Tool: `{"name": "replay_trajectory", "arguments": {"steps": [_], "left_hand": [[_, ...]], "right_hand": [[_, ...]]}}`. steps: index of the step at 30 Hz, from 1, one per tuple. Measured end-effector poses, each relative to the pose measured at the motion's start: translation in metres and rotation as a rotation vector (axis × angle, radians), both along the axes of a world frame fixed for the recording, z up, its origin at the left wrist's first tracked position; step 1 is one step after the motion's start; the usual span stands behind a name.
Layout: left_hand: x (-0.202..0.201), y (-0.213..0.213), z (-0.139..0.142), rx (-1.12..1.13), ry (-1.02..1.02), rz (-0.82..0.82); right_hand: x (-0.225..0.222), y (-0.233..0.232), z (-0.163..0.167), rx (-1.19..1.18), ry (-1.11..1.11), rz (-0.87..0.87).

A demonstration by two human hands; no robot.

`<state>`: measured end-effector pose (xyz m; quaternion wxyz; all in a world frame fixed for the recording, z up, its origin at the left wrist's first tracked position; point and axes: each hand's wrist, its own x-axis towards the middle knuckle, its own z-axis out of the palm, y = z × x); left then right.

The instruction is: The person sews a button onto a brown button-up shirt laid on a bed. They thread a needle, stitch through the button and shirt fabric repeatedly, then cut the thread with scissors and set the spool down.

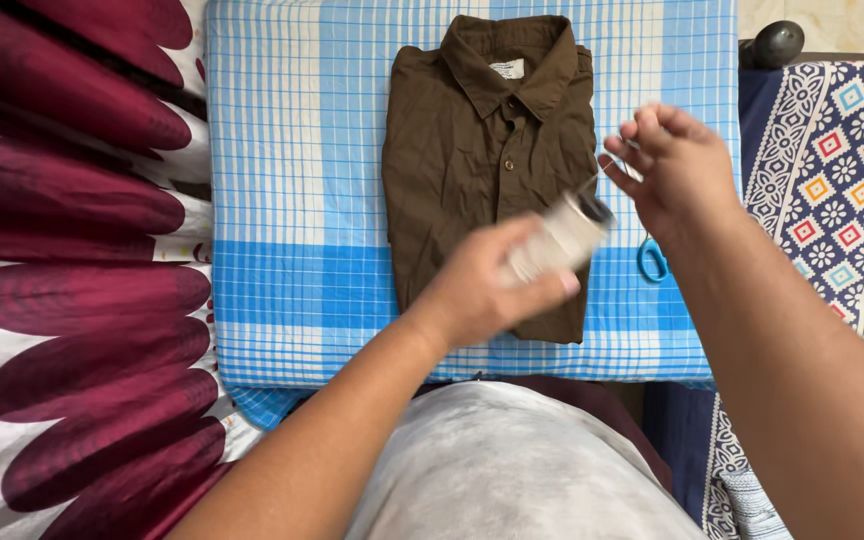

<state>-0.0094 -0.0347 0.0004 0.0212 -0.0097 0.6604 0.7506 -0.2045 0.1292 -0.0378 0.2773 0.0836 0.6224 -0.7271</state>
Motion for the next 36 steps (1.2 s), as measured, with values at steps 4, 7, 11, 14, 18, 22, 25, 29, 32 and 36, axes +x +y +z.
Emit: {"name": "replay_trajectory", "arguments": {"steps": [4, 7, 11, 14, 18, 22, 25, 29, 32, 36], "left_hand": [[-0.017, -0.022, -0.018, 0.419, -0.129, 0.529], [-0.035, -0.05, -0.033, 0.284, -0.404, 0.847], [-0.027, -0.073, -0.05, -0.15, -0.504, 0.703], [-0.01, -0.076, -0.057, -0.762, -0.47, 0.626], [0.001, -0.055, -0.066, -1.068, -0.315, 0.335], [0.001, -0.03, -0.075, -1.167, -0.205, 0.2], [0.002, -0.027, -0.078, -1.069, -0.194, 0.253], [0.005, -0.032, -0.084, -0.804, -0.288, 0.325], [0.002, -0.034, -0.095, -0.621, -0.327, 0.394], [-0.001, -0.037, -0.108, -0.533, -0.324, 0.402]], "right_hand": [[0.029, 0.011, -0.007, -0.081, -0.005, 0.086], [0.057, 0.008, 0.012, -0.119, 0.019, 0.401], [0.064, 0.012, 0.061, -0.356, 0.131, 0.707], [0.049, 0.01, 0.084, -0.351, 0.151, 0.659], [0.038, -0.005, 0.064, -0.014, 0.112, 0.503], [0.031, 0.006, 0.017, 0.101, -0.058, 0.254], [0.025, 0.025, -0.03, 0.448, 0.136, 0.191], [0.045, 0.077, -0.073, 1.176, 0.745, 0.229], [0.063, 0.101, -0.088, 1.392, 0.52, 0.467], [0.078, 0.11, -0.095, 1.467, 0.66, 0.471]]}}
